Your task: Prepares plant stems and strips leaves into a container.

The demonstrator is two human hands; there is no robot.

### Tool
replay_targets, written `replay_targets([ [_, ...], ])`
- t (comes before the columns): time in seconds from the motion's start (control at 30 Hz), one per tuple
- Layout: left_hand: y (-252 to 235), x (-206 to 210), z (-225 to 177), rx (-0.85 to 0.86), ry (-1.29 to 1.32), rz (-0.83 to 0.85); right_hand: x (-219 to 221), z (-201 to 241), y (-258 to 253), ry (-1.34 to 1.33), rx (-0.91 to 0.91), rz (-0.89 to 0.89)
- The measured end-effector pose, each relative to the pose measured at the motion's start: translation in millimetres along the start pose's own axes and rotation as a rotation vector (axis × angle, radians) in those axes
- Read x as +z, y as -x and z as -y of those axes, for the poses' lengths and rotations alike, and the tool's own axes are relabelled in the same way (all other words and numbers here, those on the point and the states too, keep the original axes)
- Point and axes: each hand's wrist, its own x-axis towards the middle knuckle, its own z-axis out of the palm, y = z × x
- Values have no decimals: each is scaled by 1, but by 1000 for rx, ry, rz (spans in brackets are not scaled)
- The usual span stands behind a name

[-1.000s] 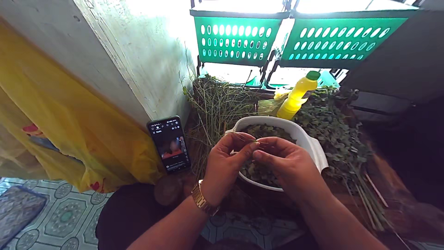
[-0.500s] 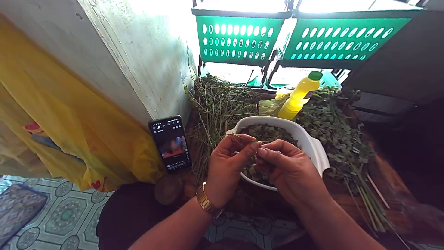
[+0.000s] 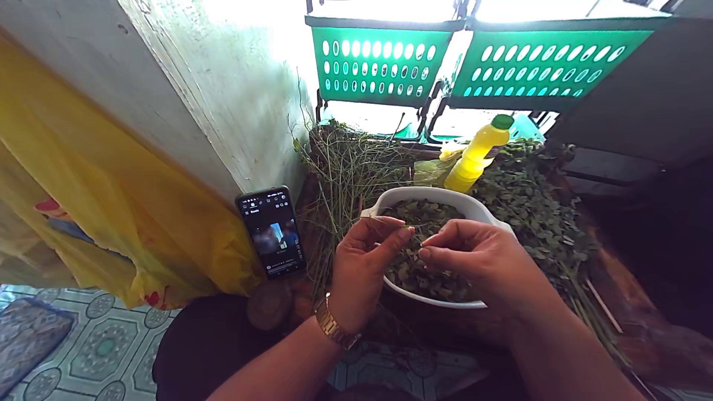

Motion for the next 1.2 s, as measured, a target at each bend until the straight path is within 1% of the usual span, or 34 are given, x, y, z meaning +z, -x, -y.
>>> replay_targets([
  [0.13,1,1,2,-7,-7,-1,-10,6,-1,86,44,45],
  [0.27,1,2,4,-24,-19,3,-21,12,-1,235,64,85],
  [0.37,1,1,4,-31,-30,-7,-27,10,-3,346,22,113],
  [0.43,1,1,5,-28,-32,-15,-23,6,-3,313,-68,98],
  [0.53,1,2,6,-23,-9,-8,-4,0,-1,115,-166,84],
  [0.6,2,3,7,-15,4,7,9,-2,2,19,-142,43],
  [0.67,2,3,7,-8,-4,3,16,-5,3,-21,-113,-6],
  [0.77,1,1,4,-8,-13,-13,16,-7,3,-26,-162,-66],
  [0.87,-1,-2,1,11,-14,-25,9,-4,3,-13,-188,-84],
  [1.2,-5,-7,-5,38,-3,-48,-13,7,3,47,-217,-49],
])
